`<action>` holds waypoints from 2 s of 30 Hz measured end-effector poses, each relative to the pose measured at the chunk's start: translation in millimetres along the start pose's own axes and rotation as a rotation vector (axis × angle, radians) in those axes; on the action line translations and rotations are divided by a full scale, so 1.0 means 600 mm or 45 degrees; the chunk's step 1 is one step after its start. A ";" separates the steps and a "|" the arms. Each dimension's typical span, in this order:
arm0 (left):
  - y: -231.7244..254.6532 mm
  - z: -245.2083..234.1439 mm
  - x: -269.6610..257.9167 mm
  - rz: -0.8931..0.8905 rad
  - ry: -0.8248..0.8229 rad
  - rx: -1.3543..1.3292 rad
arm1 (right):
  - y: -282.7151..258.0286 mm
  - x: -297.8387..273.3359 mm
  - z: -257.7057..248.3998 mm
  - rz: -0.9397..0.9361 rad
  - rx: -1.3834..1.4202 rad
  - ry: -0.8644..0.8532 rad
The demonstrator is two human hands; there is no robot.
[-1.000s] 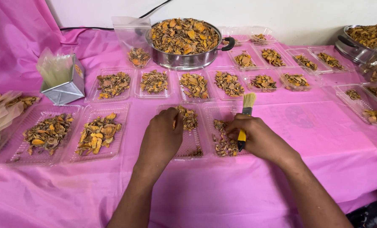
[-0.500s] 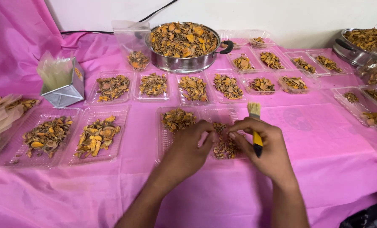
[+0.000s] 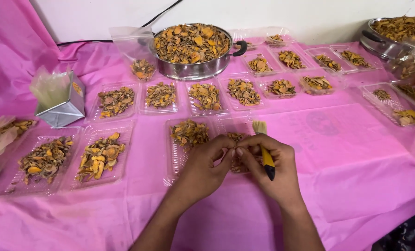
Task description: Sorting and cleaning dried herbs in small plastic trays using a brush and fingers to remove debris.
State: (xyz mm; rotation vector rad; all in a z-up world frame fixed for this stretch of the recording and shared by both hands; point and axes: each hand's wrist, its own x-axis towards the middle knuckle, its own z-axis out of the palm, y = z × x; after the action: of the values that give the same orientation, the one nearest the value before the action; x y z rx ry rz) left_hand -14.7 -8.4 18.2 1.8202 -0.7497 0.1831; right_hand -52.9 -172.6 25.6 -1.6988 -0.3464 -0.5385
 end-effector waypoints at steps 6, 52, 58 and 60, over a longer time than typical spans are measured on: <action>-0.001 -0.001 -0.003 -0.003 0.040 -0.133 | 0.005 -0.001 0.003 -0.019 -0.071 -0.072; -0.023 -0.015 -0.001 -0.302 0.336 -0.233 | -0.028 -0.046 -0.011 -0.281 -0.419 0.141; -0.017 -0.008 -0.005 -0.077 0.108 -0.189 | -0.012 -0.015 0.005 -0.551 -0.348 -0.083; -0.029 -0.005 -0.007 -0.100 0.008 -0.320 | -0.002 -0.015 0.007 -0.536 -0.307 -0.099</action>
State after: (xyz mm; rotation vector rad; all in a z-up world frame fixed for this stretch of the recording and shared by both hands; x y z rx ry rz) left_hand -7.3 -0.7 3.7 1.6058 -0.6642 0.0405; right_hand -60.6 -167.7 21.4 -1.8910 -0.7289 -0.8505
